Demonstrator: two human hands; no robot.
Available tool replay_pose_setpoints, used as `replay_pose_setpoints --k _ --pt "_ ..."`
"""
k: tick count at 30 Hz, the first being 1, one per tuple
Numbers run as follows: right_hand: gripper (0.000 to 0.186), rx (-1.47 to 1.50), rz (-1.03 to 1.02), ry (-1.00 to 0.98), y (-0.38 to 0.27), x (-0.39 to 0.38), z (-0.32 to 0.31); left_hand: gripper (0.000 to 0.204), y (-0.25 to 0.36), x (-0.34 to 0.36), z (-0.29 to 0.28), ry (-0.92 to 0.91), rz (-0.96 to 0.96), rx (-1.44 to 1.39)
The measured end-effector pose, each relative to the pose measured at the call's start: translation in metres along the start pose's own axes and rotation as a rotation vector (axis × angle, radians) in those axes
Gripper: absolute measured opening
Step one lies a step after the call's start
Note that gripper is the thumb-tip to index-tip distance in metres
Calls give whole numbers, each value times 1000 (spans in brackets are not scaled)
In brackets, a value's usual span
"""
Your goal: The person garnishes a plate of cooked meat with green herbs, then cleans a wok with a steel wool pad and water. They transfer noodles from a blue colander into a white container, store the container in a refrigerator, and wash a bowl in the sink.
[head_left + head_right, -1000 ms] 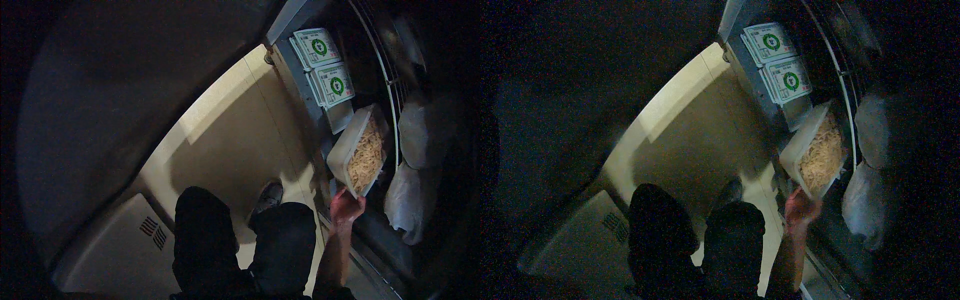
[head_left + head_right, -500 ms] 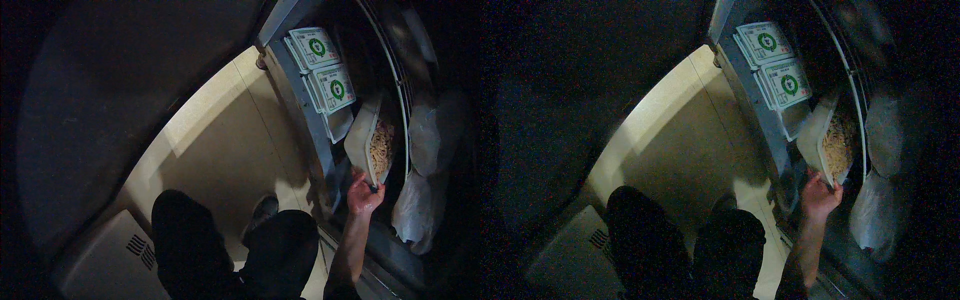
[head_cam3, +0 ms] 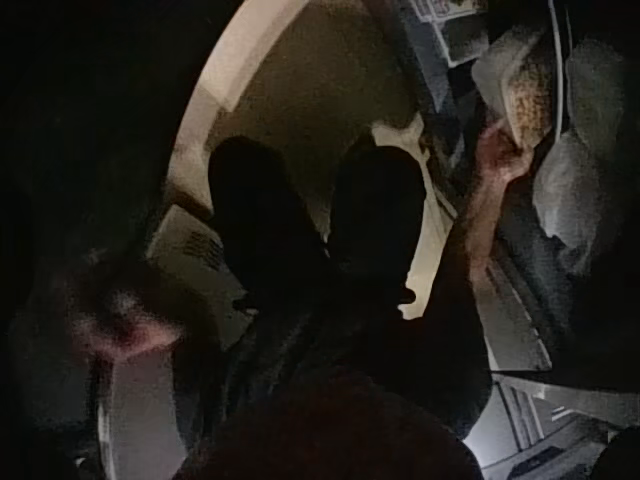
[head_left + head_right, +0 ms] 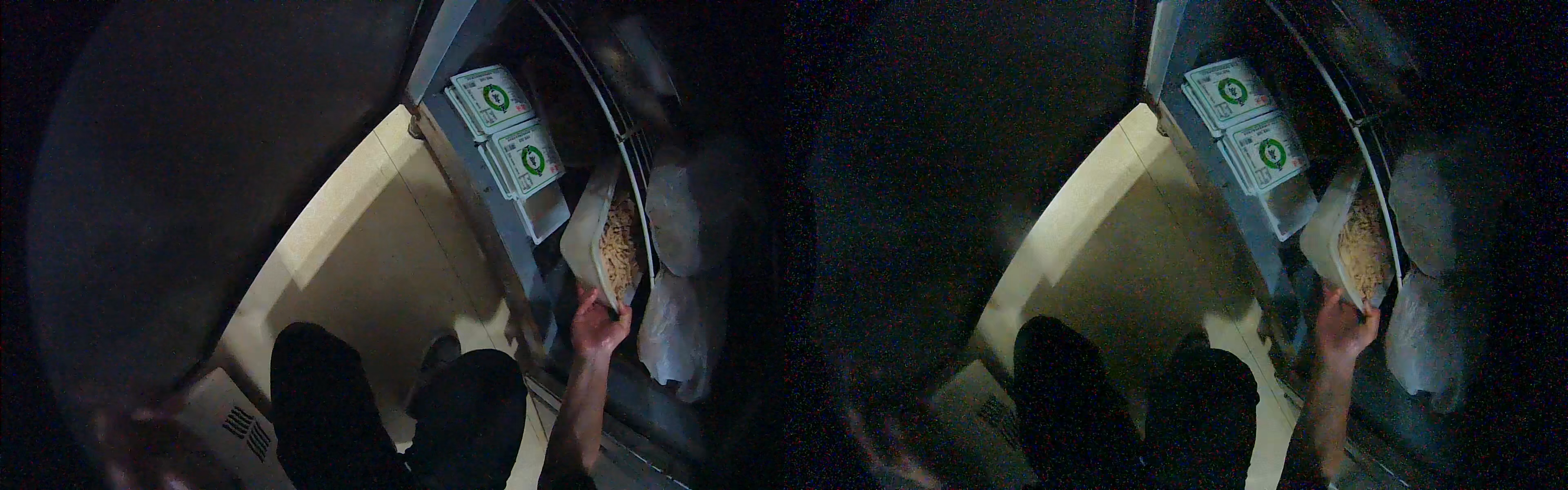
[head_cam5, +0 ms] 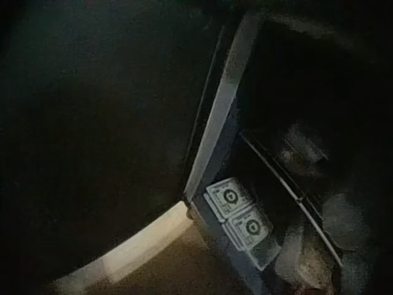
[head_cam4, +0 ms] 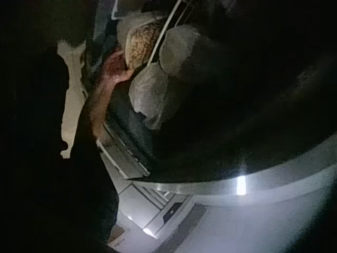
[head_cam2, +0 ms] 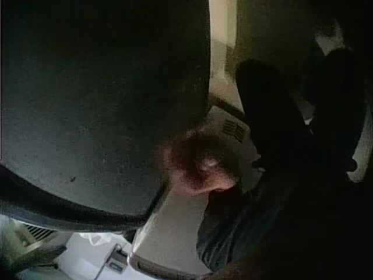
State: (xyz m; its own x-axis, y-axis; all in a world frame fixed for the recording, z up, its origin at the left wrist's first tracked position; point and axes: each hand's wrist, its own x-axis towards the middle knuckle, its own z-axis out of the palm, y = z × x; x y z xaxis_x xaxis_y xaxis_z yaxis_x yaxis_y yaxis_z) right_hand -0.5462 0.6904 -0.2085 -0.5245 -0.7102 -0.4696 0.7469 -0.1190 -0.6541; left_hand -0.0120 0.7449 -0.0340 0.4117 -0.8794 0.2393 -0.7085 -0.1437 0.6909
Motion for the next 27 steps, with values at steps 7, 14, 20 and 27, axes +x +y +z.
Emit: replay_pose_setpoints --k 7,14,20,27 --pt "67 -202 -18 89 18 -64 -24 99 33 14 261 -1071 -275 -929" --pt "68 -279 331 -70 40 -68 -61 91 50 -7 319 -1204 -446 -1431" --pt "54 -542 524 -273 51 -44 -51 95 9 -4 275 -999 -736 -1189" --pt "41 -1263 -268 92 4 134 53 98 -27 4 266 -802 -715 -1039"
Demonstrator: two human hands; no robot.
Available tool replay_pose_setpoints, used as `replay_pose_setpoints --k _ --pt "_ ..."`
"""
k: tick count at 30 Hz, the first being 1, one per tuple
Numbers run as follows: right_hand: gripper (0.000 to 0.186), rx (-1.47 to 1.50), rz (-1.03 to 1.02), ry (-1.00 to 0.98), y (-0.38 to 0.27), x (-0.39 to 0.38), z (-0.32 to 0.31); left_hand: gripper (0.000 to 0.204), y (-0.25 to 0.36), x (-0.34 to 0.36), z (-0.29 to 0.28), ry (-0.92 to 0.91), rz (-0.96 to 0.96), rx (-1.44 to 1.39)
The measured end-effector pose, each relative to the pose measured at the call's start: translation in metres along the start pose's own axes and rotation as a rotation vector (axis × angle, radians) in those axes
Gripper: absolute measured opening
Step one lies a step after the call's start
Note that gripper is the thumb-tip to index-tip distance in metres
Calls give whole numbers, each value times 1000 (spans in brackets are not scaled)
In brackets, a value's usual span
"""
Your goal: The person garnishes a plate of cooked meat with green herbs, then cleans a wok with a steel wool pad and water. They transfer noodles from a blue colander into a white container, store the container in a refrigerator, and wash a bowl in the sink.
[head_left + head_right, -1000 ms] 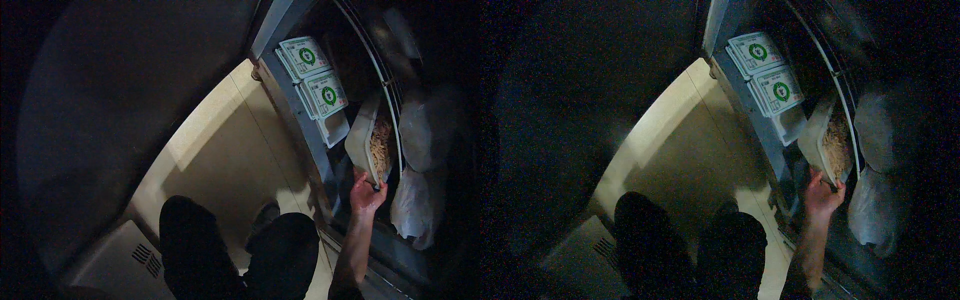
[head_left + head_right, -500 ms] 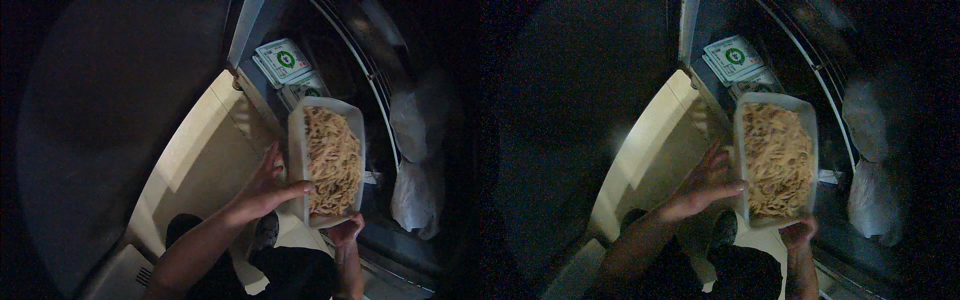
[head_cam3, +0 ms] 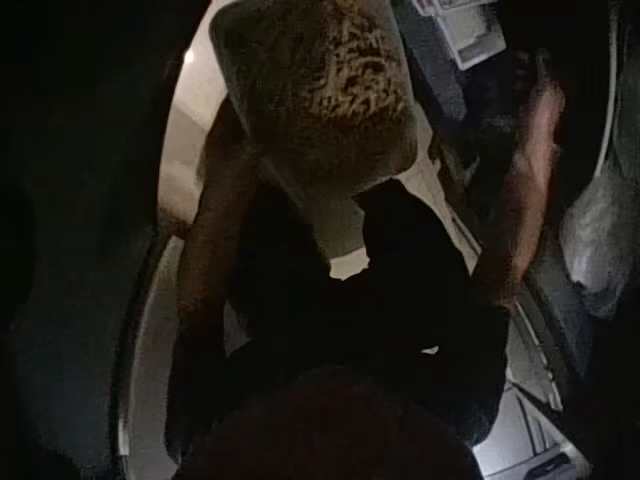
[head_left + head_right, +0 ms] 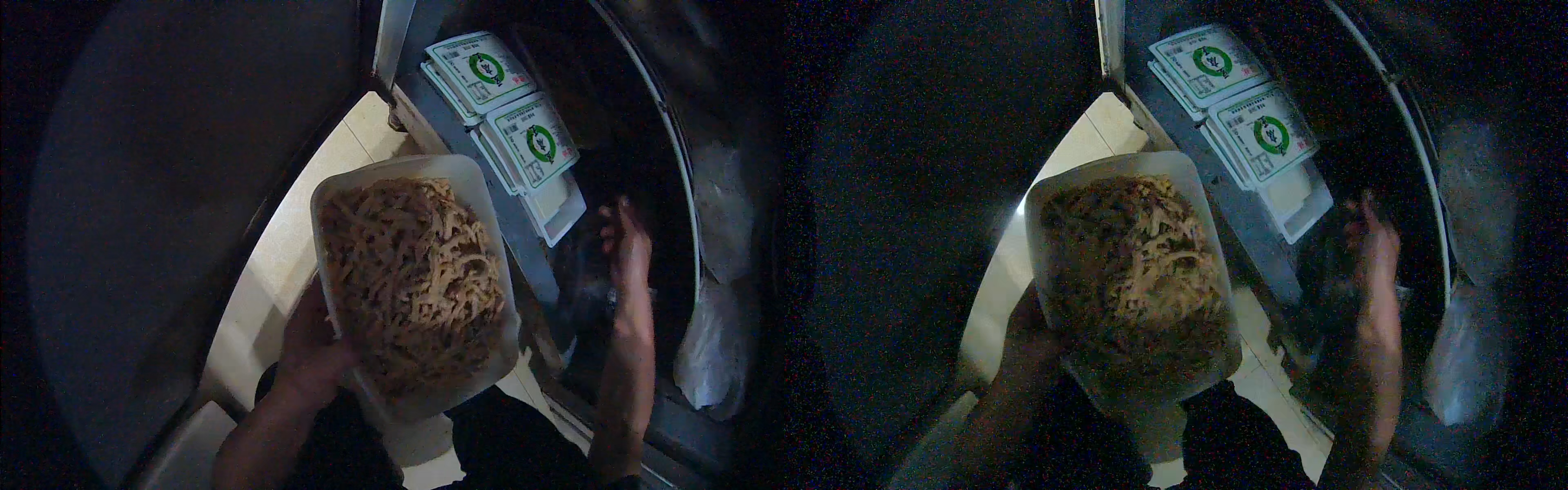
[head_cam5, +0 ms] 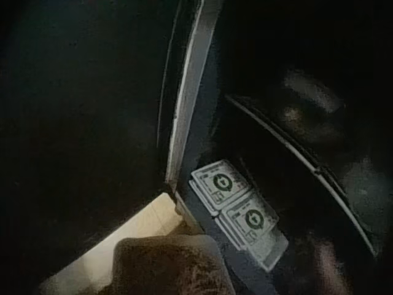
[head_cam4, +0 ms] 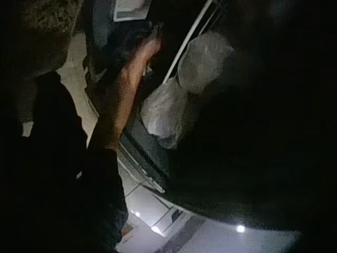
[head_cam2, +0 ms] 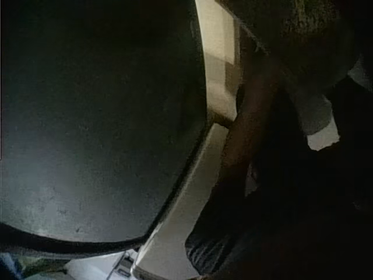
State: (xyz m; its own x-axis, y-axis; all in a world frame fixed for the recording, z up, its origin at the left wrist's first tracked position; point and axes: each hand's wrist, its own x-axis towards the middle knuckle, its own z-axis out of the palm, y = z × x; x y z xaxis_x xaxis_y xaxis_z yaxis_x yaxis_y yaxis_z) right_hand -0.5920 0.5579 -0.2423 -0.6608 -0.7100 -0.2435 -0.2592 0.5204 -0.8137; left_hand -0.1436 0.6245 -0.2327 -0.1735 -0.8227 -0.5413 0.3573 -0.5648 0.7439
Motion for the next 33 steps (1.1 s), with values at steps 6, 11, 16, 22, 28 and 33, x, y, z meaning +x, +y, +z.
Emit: replay_pose_setpoints --k 6,11,16,22,28,33 --pt "30 367 -59 220 6 160 30 95 8 -16 -13 189 -83 32" --pt "29 516 -89 67 20 198 20 93 11 -32 -23 269 -114 18" --pt "27 543 -110 10 24 201 23 97 4 -29 -29 235 -98 -52" --pt "25 538 -130 -23 44 191 27 96 4 -25 -31 211 -90 -62" --pt "24 619 -57 -39 63 176 32 102 7 -26 -31 337 -175 67" --pt "17 912 244 -10 38 150 45 103 3 -26 -34 183 -109 -91"
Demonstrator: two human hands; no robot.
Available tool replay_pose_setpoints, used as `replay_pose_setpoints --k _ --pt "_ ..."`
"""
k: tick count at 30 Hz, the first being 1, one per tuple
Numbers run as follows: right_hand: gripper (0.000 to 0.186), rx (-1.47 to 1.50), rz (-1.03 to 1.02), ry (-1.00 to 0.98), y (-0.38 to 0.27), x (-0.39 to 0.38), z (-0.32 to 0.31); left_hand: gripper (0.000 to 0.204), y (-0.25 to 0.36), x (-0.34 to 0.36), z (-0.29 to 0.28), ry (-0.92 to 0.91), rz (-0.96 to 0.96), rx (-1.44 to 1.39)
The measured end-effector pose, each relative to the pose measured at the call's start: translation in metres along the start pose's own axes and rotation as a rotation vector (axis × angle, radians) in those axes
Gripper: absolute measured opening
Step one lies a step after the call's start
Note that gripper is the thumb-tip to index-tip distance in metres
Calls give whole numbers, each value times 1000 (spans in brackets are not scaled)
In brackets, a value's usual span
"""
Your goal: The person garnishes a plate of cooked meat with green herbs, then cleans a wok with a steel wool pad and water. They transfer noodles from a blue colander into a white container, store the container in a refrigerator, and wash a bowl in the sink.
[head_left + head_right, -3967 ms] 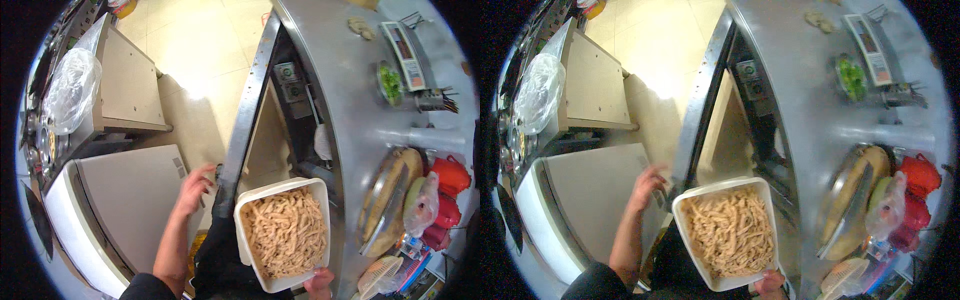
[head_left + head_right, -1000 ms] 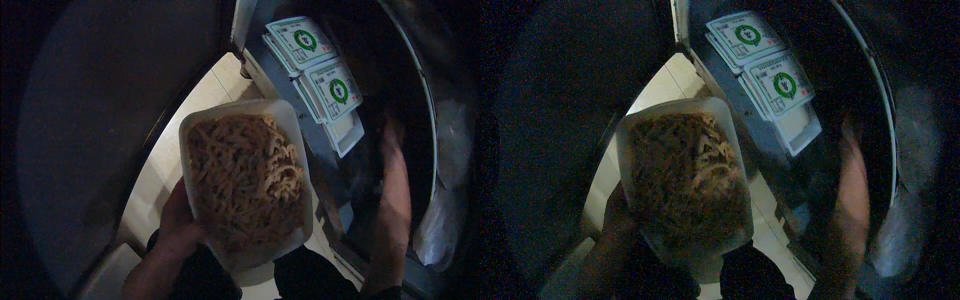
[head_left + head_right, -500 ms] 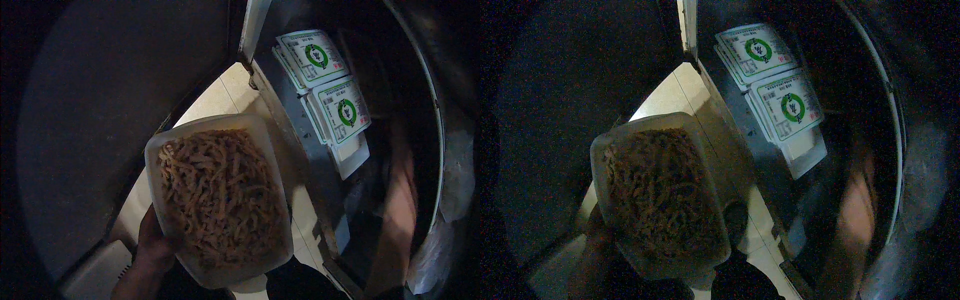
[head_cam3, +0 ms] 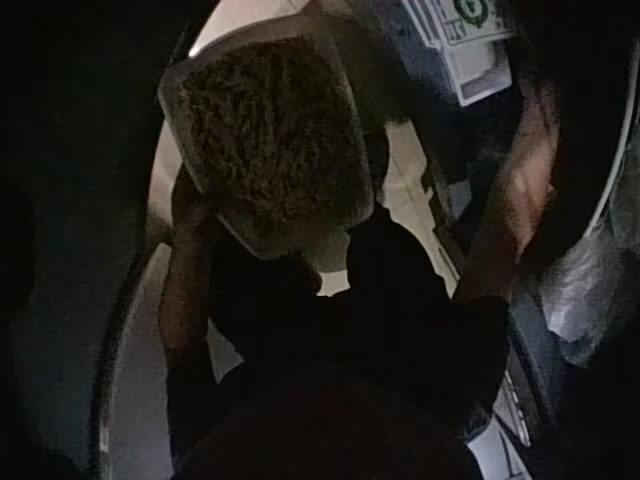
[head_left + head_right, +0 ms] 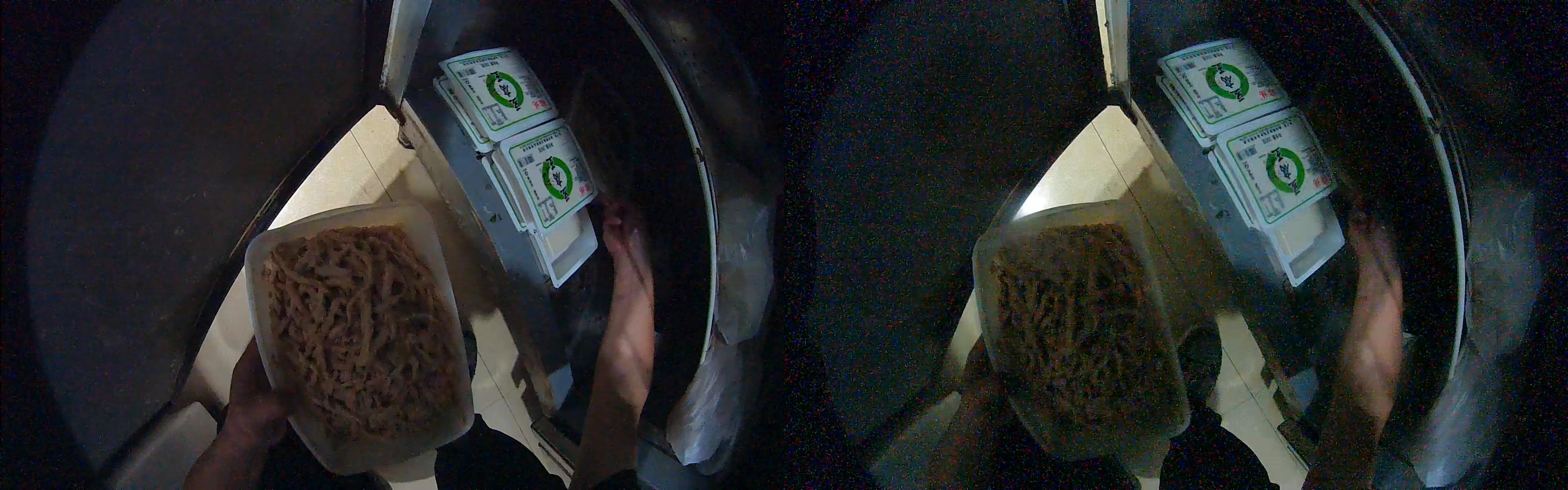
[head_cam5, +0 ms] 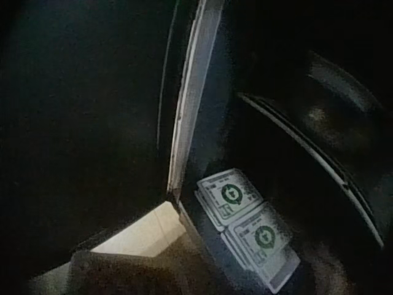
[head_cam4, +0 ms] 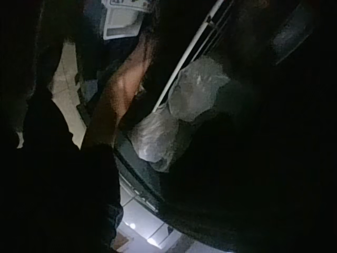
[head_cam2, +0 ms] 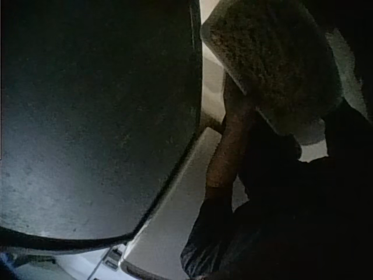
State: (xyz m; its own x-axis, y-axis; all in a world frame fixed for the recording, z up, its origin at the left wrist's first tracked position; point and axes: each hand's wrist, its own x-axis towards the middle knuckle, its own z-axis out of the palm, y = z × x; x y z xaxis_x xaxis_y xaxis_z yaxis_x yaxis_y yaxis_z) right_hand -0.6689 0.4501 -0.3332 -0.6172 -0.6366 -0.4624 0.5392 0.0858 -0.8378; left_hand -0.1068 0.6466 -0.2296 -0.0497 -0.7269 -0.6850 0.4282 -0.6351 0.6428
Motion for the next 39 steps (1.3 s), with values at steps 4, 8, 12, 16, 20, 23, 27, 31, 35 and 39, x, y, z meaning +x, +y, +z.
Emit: replay_pose_setpoints --k 4,8,12,16,20,23,27,31,35,39 --pt "14 -41 34 -67 -5 -12 17 104 -3 1 -9 33 -49 55" --pt "18 -241 23 -330 1 13 14 105 -7 6 -11 -74 -1 54" --pt "16 -254 -9 -296 7 52 10 106 -8 7 1 -59 41 -18" --pt "16 -302 -16 -393 0 64 27 107 -1 6 10 57 -31 99" --pt "16 -413 -53 -484 7 47 57 109 0 9 8 -24 -23 43" --pt "17 -566 -161 -445 13 34 75 109 -4 12 6 -12 2 40" --pt "18 -524 53 -760 -3 28 85 111 -6 15 8 6 -25 84" --pt "17 -512 120 -831 -8 11 100 112 -6 17 10 -7 -13 74" --pt "19 -696 -397 -102 20 -42 127 110 -9 18 11 -84 -5 -16" --pt "36 -675 -416 104 -8 -141 96 106 -6 18 16 -145 32 -76"
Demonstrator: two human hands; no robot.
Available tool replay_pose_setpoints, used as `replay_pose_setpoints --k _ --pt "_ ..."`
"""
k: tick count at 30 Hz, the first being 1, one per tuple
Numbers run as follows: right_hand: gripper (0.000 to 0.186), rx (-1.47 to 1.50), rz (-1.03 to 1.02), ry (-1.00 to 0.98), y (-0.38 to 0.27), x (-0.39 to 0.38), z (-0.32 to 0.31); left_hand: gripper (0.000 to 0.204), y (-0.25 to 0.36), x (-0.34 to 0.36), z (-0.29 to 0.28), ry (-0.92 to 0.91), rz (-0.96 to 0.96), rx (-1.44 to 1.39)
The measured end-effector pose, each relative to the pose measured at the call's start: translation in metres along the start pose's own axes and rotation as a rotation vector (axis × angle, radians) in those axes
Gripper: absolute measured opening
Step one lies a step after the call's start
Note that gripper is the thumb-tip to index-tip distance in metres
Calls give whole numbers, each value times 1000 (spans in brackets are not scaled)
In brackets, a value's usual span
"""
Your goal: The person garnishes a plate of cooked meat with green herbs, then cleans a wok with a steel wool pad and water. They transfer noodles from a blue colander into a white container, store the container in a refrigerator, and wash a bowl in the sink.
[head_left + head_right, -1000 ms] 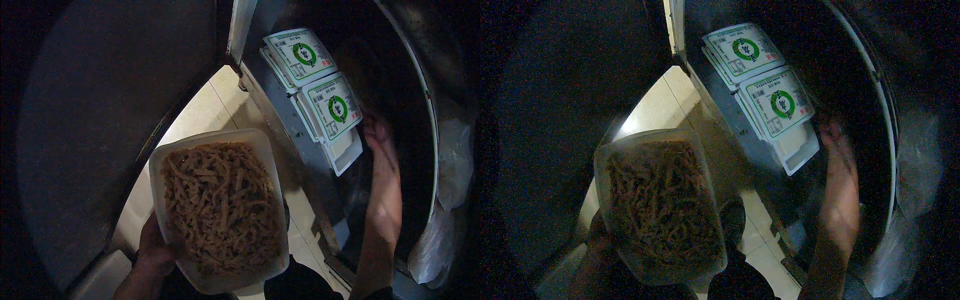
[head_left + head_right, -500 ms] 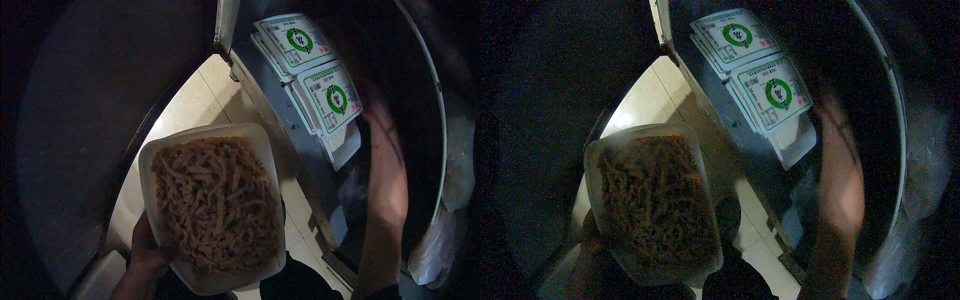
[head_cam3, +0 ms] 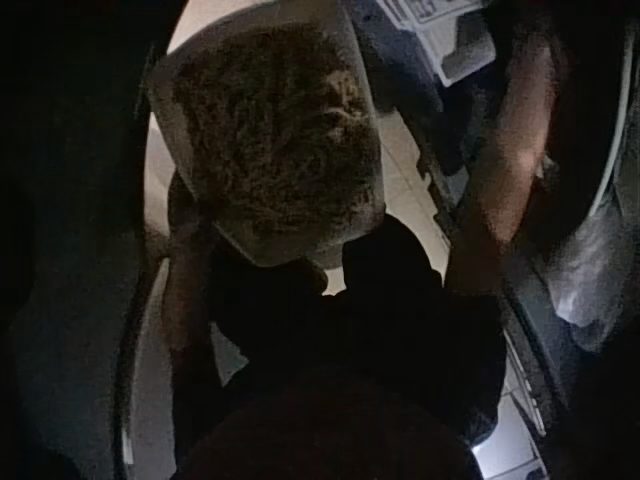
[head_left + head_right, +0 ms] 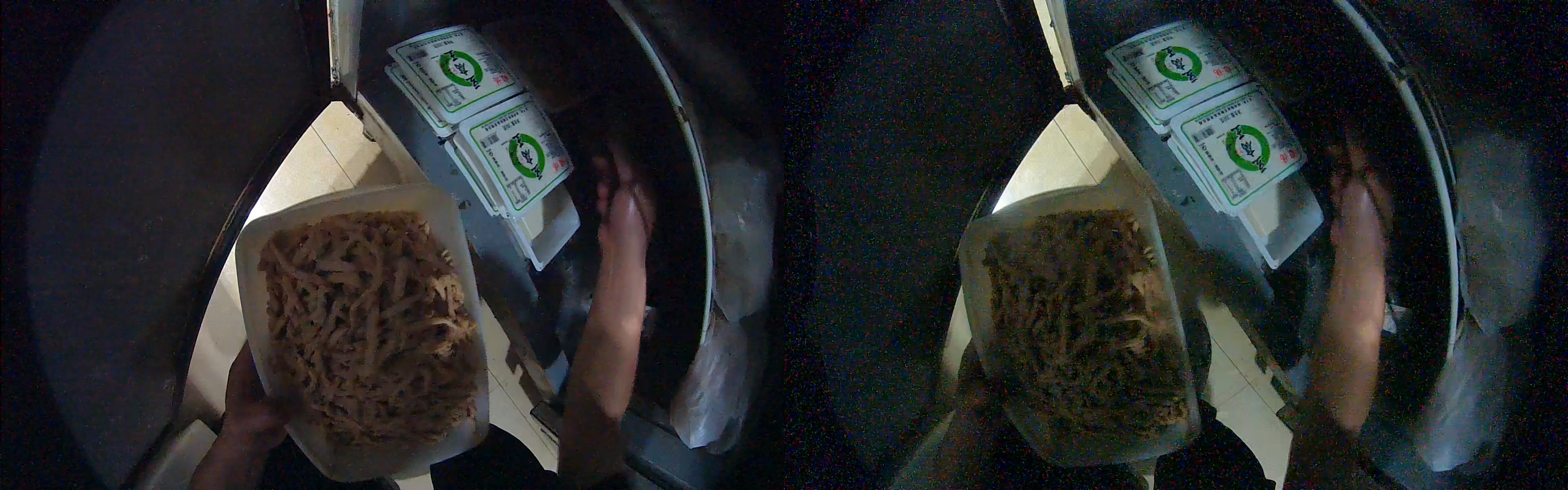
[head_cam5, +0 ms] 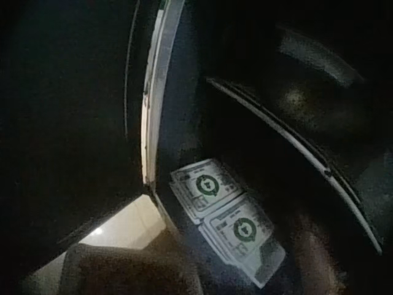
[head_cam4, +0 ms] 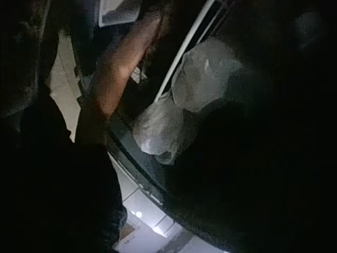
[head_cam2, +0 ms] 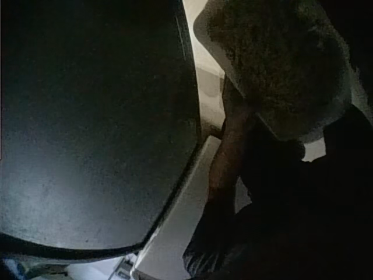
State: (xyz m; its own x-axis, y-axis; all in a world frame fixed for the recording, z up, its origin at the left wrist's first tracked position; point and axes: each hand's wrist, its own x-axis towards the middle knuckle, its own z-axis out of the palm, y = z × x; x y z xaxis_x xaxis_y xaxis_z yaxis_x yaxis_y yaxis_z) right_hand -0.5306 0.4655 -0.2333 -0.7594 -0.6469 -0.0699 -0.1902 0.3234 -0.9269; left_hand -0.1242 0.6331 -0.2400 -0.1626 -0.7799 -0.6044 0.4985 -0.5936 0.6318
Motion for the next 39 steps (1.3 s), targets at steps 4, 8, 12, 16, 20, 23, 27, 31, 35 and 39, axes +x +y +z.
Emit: replay_pose_setpoints --k 4,8,12,16,20,23,27,31,35,39 --pt "55 3 -81 -401 16 -106 -69 100 18 1 20 -16 20 175" --pt "68 319 118 -818 63 -159 -140 97 34 16 55 -193 77 322" --pt "61 592 -71 -877 131 -155 -205 95 32 53 105 -403 116 448" --pt "44 570 -136 -501 145 -160 -227 92 19 90 164 -585 105 520" --pt "53 742 337 -128 106 -159 -193 91 7 84 176 -646 67 605" --pt "65 794 323 -276 77 -129 -161 90 3 59 149 -563 125 758" --pt "70 827 275 -312 69 -73 -134 87 -7 39 110 -567 -33 521" --pt "60 870 322 -159 67 -26 -112 82 -12 45 78 -601 15 681" --pt "52 896 375 -101 55 19 -85 81 -15 47 58 -527 -79 601" --pt "49 928 393 11 58 56 -64 79 -11 48 49 -520 -115 443"
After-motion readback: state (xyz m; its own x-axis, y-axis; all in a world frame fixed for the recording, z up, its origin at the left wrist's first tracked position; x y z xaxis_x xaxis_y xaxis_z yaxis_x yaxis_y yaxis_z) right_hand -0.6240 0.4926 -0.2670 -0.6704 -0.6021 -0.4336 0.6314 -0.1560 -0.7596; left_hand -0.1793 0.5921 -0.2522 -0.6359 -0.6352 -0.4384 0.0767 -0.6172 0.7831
